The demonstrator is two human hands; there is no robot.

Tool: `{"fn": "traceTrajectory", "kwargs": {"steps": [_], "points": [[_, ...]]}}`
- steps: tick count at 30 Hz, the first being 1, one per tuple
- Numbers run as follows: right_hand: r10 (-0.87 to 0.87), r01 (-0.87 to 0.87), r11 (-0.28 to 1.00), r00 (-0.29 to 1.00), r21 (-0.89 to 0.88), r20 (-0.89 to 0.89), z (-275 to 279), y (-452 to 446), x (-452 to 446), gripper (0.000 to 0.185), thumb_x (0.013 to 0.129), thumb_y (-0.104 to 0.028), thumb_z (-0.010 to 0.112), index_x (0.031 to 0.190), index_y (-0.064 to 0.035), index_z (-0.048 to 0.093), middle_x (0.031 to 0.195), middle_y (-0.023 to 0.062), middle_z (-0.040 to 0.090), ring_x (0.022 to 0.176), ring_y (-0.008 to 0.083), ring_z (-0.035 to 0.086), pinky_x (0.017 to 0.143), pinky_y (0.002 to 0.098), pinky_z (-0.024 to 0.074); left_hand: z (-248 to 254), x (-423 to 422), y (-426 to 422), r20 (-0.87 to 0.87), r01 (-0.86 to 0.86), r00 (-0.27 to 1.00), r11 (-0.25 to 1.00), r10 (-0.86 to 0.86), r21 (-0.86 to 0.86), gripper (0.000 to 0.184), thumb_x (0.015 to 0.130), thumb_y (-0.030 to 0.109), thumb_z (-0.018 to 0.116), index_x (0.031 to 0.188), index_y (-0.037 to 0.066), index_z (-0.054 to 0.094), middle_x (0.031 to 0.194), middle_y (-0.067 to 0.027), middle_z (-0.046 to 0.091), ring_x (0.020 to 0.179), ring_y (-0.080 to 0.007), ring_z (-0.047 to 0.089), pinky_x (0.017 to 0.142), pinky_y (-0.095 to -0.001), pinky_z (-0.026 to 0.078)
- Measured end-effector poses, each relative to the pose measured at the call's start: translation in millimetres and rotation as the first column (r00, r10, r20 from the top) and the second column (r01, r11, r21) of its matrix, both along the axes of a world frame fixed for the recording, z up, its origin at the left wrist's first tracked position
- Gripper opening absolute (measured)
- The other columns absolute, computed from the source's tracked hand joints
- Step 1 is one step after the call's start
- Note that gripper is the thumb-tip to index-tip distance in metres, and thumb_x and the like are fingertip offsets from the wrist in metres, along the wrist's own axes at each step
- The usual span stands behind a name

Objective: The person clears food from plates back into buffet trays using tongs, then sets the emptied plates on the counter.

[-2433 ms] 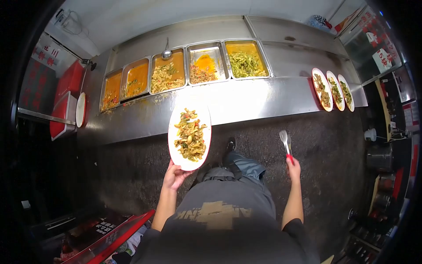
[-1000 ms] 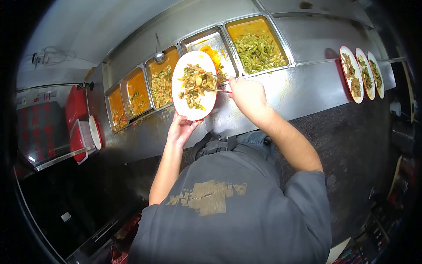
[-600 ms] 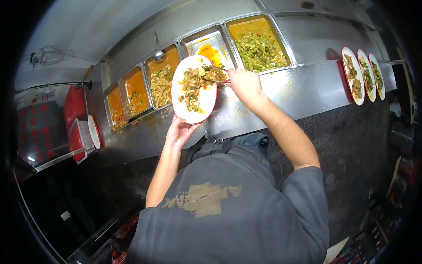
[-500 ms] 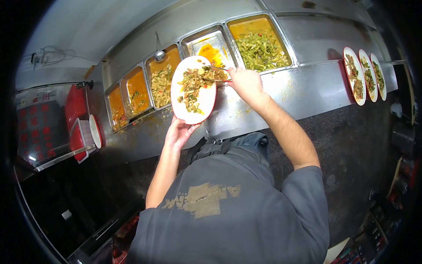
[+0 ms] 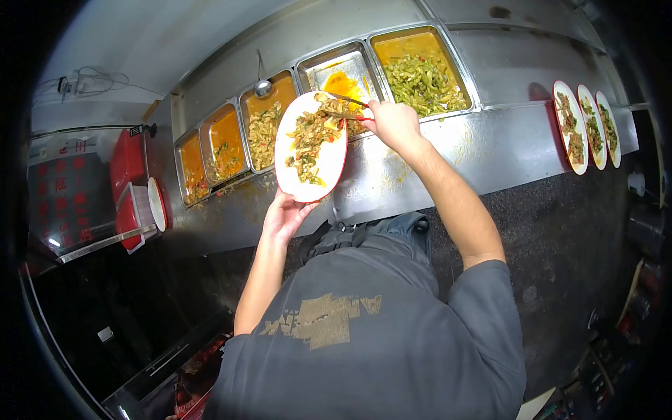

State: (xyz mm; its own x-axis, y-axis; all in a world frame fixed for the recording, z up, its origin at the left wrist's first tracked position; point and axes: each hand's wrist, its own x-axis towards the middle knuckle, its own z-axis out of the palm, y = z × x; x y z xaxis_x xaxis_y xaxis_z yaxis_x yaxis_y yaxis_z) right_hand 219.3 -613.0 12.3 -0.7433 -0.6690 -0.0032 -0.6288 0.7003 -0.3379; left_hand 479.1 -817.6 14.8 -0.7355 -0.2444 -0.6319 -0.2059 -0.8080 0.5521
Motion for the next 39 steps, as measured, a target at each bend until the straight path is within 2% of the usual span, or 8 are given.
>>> {"fn": "traceTrajectory", "kwargs": {"steps": [5,8,15,19,20,24,33,39], "points": [[-0.091,0.089,0.996,0.990,0.029,0.104,-15.0,-10.6,-11.8,0.043,0.084,-0.044,0.072,0.114,-0.0132,0.066,0.094,0.0133,0.072,0.087,0.0319,0.070,0.071,0.0444,0.0558,-1.3,1.9,7.2,-0.004,0.021,1.000,1.000,-0.021,0.003,0.063,0.087,0.004,0.051,0.146,0.015,0.032,0.138,-0.0178,0.050,0.113,-0.0349,0.062,0.084,-0.0454,0.062],[-0.160,0.182,0.975,0.973,-0.127,0.168,-23.8,-1.5,-16.6,0.051,0.082,-0.048,0.071,0.117,-0.0111,0.067,0.097,0.0129,0.073,0.090,0.0314,0.070,0.075,0.0448,0.0557,-1.9,3.3,8.7,-0.005,0.030,1.000,1.000,-0.030,-0.004,0.063,0.088,0.004,0.050,0.147,0.014,0.031,0.139,-0.0182,0.050,0.113,-0.0349,0.062,0.084,-0.0451,0.062],[-0.041,0.084,0.986,0.958,-0.141,0.284,48.5,42.0,13.5,0.048,0.080,-0.039,0.075,0.120,-0.0118,0.068,0.099,0.0131,0.072,0.090,0.0304,0.069,0.077,0.0395,0.0533,-2.3,5.0,9.6,-0.004,0.023,1.000,1.000,-0.023,-0.007,0.063,0.089,0.004,0.050,0.147,0.014,0.030,0.139,-0.0185,0.050,0.113,-0.0354,0.062,0.084,-0.0447,0.062],[-0.012,0.027,0.998,0.972,-0.060,0.233,61.5,60.5,27.2,0.050,0.079,-0.037,0.077,0.121,-0.0121,0.067,0.097,0.0122,0.071,0.088,0.0303,0.068,0.077,0.0399,0.0535,-5.3,3.1,8.2,0.001,0.021,1.000,1.000,-0.021,-0.020,0.064,0.088,0.004,0.050,0.148,0.014,0.030,0.141,-0.0180,0.048,0.115,-0.0350,0.061,0.085,-0.0447,0.062],[0.058,-0.045,0.988,0.994,-0.145,0.091,36.5,65.1,26.9,0.050,0.078,-0.036,0.078,0.120,-0.0126,0.066,0.096,0.0120,0.070,0.087,0.0307,0.068,0.075,0.0413,0.0539,-5.1,1.9,8.2,0.000,0.022,1.000,0.999,-0.022,-0.033,0.064,0.088,0.004,0.050,0.148,0.015,0.030,0.141,-0.0177,0.047,0.116,-0.0347,0.060,0.086,-0.0451,0.061],[0.076,-0.076,0.997,0.997,-0.024,-0.018,28.1,45.4,30.6,0.047,0.078,-0.035,0.078,0.118,-0.0143,0.062,0.091,0.0114,0.068,0.084,0.0310,0.068,0.071,0.0421,0.0542,0.4,-2.5,11.0,-0.008,0.032,0.999,0.996,-0.033,-0.080,0.064,0.087,0.003,0.050,0.147,0.016,0.031,0.142,-0.0163,0.046,0.120,-0.0336,0.057,0.089,-0.0471,0.060],[0.024,-0.018,0.999,0.989,0.043,-0.148,0.0,16.6,-1.7,0.046,0.080,-0.040,0.076,0.111,-0.0093,0.061,0.087,0.0105,0.067,0.080,0.0284,0.070,0.065,0.0413,0.0560,-2.2,5.9,9.5,-0.011,0.024,1.000,0.999,-0.025,-0.025,0.063,0.086,0.003,0.052,0.145,0.015,0.033,0.140,-0.0162,0.048,0.119,-0.0335,0.058,0.089,-0.0479,0.060],[-0.068,0.074,0.996,0.991,-0.045,0.119,18.6,17.5,-4.2,0.048,0.081,-0.040,0.076,0.121,-0.0150,0.065,0.100,0.0117,0.071,0.091,0.0318,0.069,0.077,0.0422,0.0550,2.4,12.8,13.0,-0.033,0.016,0.999,1.000,-0.017,-0.023,0.067,0.086,0.003,0.053,0.148,0.015,0.030,0.137,-0.0190,0.051,0.112,-0.0346,0.063,0.084,-0.0456,0.062]]}}
